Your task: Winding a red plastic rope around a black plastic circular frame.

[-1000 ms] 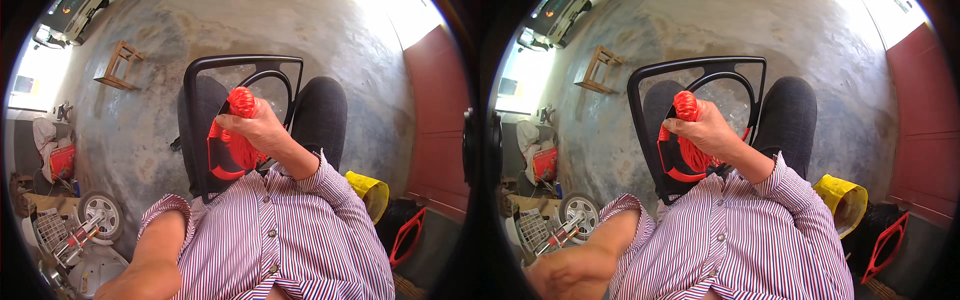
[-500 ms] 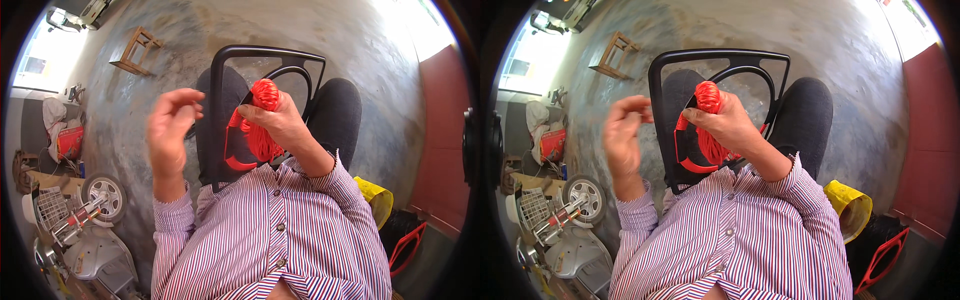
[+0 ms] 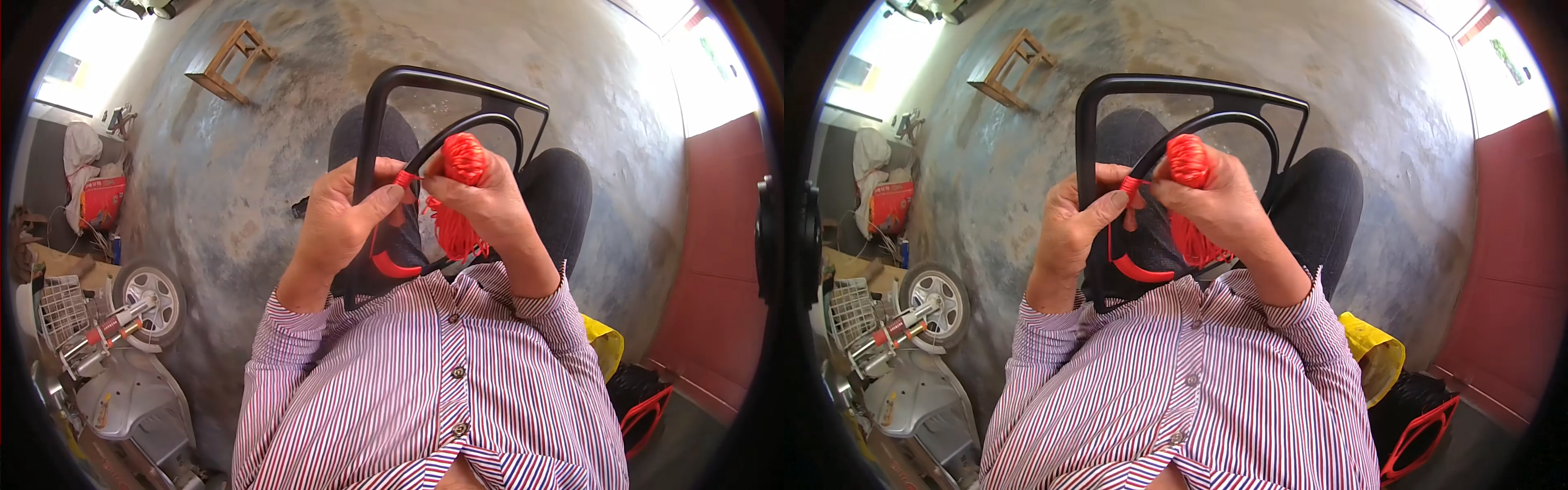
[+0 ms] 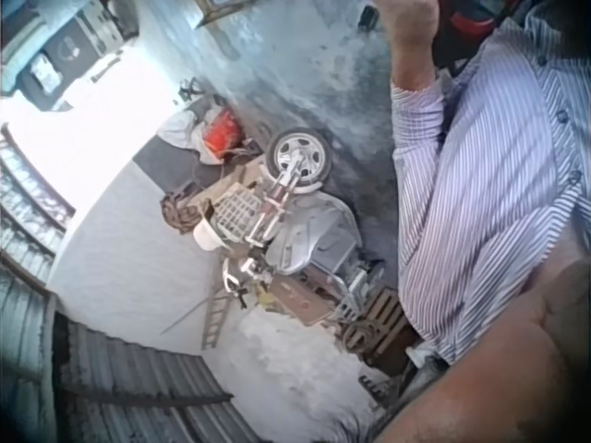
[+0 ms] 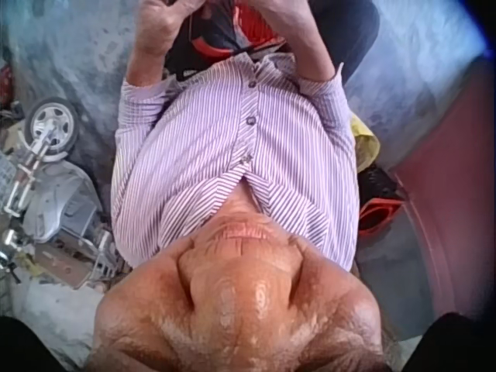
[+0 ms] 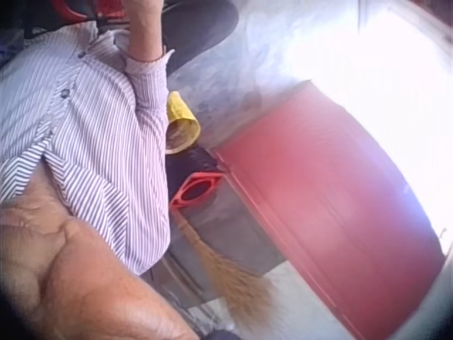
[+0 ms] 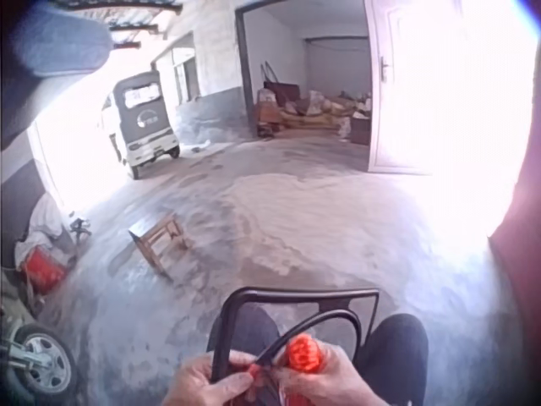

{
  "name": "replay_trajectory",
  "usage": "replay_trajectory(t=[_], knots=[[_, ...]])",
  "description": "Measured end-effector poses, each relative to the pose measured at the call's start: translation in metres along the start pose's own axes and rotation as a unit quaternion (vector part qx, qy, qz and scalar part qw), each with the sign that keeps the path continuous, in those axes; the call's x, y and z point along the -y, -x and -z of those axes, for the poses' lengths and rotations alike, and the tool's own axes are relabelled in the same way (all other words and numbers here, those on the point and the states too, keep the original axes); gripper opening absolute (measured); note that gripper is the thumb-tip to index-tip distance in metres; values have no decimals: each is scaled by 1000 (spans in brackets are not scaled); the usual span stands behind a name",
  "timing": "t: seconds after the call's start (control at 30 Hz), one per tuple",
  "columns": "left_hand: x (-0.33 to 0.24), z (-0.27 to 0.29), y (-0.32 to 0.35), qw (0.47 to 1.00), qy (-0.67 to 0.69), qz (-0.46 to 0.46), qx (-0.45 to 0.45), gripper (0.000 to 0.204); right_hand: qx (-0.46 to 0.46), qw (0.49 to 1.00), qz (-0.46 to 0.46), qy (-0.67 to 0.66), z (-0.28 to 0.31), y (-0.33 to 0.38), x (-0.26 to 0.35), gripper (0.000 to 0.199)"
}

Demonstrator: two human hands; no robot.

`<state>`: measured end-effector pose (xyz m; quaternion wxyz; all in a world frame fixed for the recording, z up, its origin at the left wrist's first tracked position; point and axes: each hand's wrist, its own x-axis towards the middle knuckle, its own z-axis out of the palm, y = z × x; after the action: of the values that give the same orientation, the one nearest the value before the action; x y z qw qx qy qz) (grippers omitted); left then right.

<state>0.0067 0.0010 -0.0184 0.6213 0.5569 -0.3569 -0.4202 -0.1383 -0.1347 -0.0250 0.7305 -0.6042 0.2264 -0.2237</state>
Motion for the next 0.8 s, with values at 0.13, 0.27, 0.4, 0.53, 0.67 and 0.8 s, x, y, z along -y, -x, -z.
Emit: replay_trajectory(t=[0.13,0.27,0.4,0.53,0.67,0.8], knots=[[2,2,2,1000,13,20,-15,23,-32,996,46,67,10,-2,-11,10],[0,2,3,999,22,24,-19,25,-73,995,9,-67,19,-8,-23,9],[3,6,3,998,51,25,-20,27,-161,927,-73,-331,20,-4,-13,20],[5,12,5,998,48,27,-26,30,3,974,-26,-226,20,14,2,45],[0,11,4,998,32,51,-20,33,124,977,47,-165,23,15,15,52],[4,16,6,997,59,48,-31,35,3,955,94,-282,42,17,23,56]])
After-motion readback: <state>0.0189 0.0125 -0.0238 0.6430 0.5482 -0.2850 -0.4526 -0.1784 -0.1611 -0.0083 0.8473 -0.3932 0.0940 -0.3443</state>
